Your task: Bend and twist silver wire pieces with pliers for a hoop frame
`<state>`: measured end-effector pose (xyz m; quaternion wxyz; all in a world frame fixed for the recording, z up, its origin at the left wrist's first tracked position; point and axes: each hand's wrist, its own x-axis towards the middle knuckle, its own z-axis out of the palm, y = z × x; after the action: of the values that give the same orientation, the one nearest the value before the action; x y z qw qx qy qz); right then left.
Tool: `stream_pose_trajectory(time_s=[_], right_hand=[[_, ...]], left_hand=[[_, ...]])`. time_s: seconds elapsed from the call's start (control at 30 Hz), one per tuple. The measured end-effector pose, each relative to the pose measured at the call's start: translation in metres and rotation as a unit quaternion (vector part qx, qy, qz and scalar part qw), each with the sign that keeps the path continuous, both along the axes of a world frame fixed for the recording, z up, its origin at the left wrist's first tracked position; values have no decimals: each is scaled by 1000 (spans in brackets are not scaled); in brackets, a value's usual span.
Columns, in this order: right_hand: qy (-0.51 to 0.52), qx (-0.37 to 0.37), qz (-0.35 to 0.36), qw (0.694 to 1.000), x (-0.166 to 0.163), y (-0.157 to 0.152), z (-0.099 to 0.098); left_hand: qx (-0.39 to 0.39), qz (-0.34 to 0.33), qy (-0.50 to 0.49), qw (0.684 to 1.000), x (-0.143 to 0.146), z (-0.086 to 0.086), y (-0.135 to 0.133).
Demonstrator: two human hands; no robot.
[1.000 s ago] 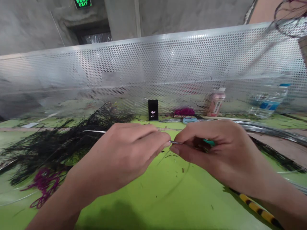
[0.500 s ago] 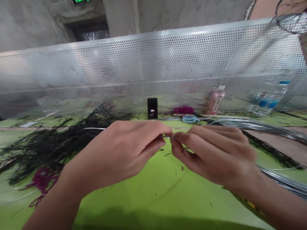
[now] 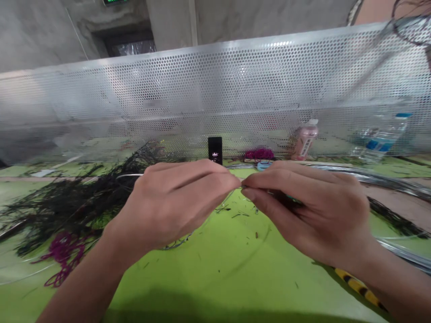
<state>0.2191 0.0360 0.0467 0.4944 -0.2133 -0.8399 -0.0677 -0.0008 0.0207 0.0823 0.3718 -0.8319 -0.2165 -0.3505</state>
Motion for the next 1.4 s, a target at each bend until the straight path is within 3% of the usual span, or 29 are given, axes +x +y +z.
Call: stream_pose_trajectory(time_s=[0.37,0.97,1.2,1.4], right_hand=[[12,-18,-2,1000,-1,3,-3],[23,-66,14,997,-2,9,1],[8,-109,23,994,-4,10,1],[-20,-56,35,998,-1,5,5]], left_hand=[[-30,-45,-54,997,4,-6,12],[60,-131,-62,988,7,-20,36],[70,-120,14,990,-4,-10,33],[55,-133,38,989,-11,-6,25]])
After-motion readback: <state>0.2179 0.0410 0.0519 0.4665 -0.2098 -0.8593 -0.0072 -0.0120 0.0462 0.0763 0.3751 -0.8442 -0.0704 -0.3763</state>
